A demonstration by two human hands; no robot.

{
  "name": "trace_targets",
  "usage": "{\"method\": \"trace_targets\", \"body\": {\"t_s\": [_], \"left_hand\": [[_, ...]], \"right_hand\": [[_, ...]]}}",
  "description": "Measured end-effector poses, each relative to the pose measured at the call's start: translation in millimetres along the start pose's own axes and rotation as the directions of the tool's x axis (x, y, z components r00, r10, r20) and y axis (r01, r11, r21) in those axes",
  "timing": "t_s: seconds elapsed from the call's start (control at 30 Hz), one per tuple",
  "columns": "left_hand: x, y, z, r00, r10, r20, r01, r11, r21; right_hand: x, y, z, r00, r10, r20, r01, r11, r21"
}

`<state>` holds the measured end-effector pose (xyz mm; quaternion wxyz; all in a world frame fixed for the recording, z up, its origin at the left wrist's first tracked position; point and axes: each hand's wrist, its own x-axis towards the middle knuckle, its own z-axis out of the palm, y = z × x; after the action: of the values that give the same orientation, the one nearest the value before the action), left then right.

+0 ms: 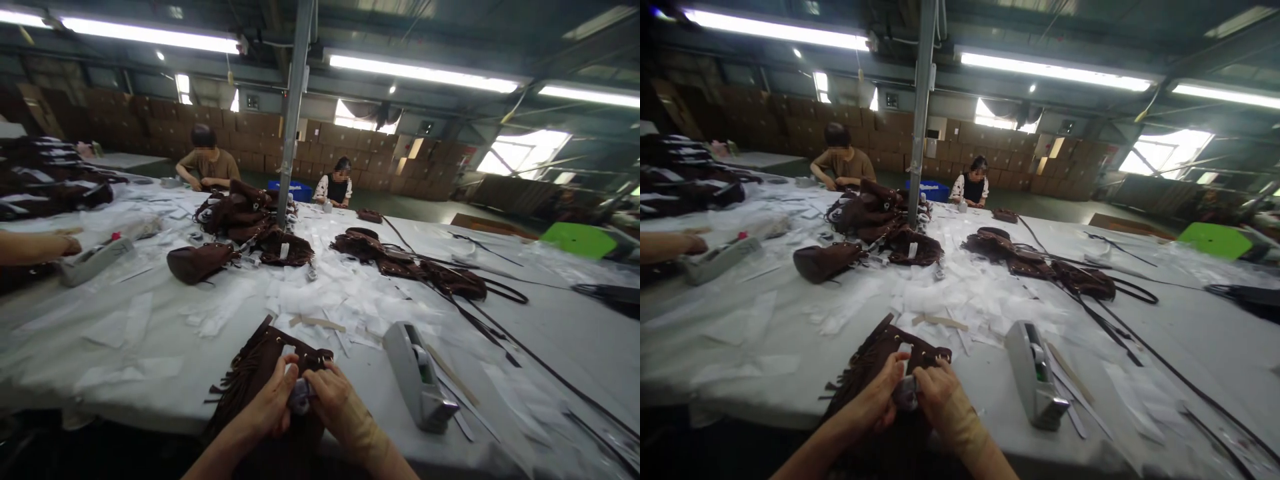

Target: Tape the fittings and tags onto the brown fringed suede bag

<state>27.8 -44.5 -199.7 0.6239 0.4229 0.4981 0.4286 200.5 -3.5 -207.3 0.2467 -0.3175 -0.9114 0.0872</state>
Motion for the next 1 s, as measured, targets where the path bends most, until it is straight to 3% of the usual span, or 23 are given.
{"method": "trace_targets", "body": {"t_s": [0.07, 0.1, 0.17, 0.23, 0.33, 0.43, 0.53, 0.6, 0.7, 0.83, 0.9, 0.97, 1.0], "left_hand": [[2, 3, -23.6, 0.997, 0.053, -0.053, -0.047, 0.993, 0.107], [5, 2, -38.4, 0.982, 0.127, -0.136, -0.103, 0.980, 0.171], [12, -8, -69.5, 0.898, 0.263, -0.353, -0.156, 0.940, 0.304], [19, -27, -94.3, 0.813, 0.306, -0.495, -0.077, 0.900, 0.430], [21, -60, -106.2, 0.828, 0.270, -0.492, 0.009, 0.870, 0.492], [15, -77, -95.9, 0.863, 0.230, -0.450, 0.001, 0.890, 0.456], [11, -74, -90.0, 0.919, 0.144, -0.366, 0.023, 0.910, 0.415], [14, -67, -94.2, 0.905, 0.151, -0.397, 0.072, 0.867, 0.494], [28, -54, -104.7, 0.852, 0.268, -0.450, 0.041, 0.822, 0.568], [47, -38, -115.3, 0.905, 0.264, -0.335, -0.074, 0.871, 0.486], [50, -26, -121.3, 0.888, 0.263, -0.377, -0.056, 0.876, 0.479], [48, -12, -126.8, 0.888, 0.198, -0.415, -0.050, 0.939, 0.340], [45, -5, -128.4, 0.904, 0.135, -0.406, -0.059, 0.979, 0.194]], "right_hand": [[-6, 12, -7, 0.975, 0.190, -0.112, -0.167, 0.967, 0.190], [-9, 18, -12, 0.932, 0.325, -0.160, -0.268, 0.916, 0.298], [-12, 31, -25, 0.795, 0.572, -0.202, -0.414, 0.755, 0.508], [-13, 45, -36, 0.678, 0.705, -0.209, -0.439, 0.615, 0.655], [-9, 71, -42, 0.591, 0.770, -0.241, -0.442, 0.559, 0.701], [1, 99, -37, 0.594, 0.750, -0.290, -0.547, 0.641, 0.539], [20, 124, -26, 0.598, 0.715, -0.363, -0.635, 0.699, 0.329], [35, 135, -16, 0.608, 0.698, -0.378, -0.647, 0.712, 0.274], [55, 142, 2, 0.683, 0.644, -0.346, -0.604, 0.763, 0.230], [63, 124, 12, 0.755, 0.544, -0.367, -0.529, 0.835, 0.151], [58, 102, 9, 0.768, 0.469, -0.437, -0.481, 0.872, 0.091], [50, 72, 9, 0.783, 0.428, -0.451, -0.439, 0.894, 0.087], [46, 57, 13, 0.796, 0.443, -0.413, -0.433, 0.893, 0.122]]}}
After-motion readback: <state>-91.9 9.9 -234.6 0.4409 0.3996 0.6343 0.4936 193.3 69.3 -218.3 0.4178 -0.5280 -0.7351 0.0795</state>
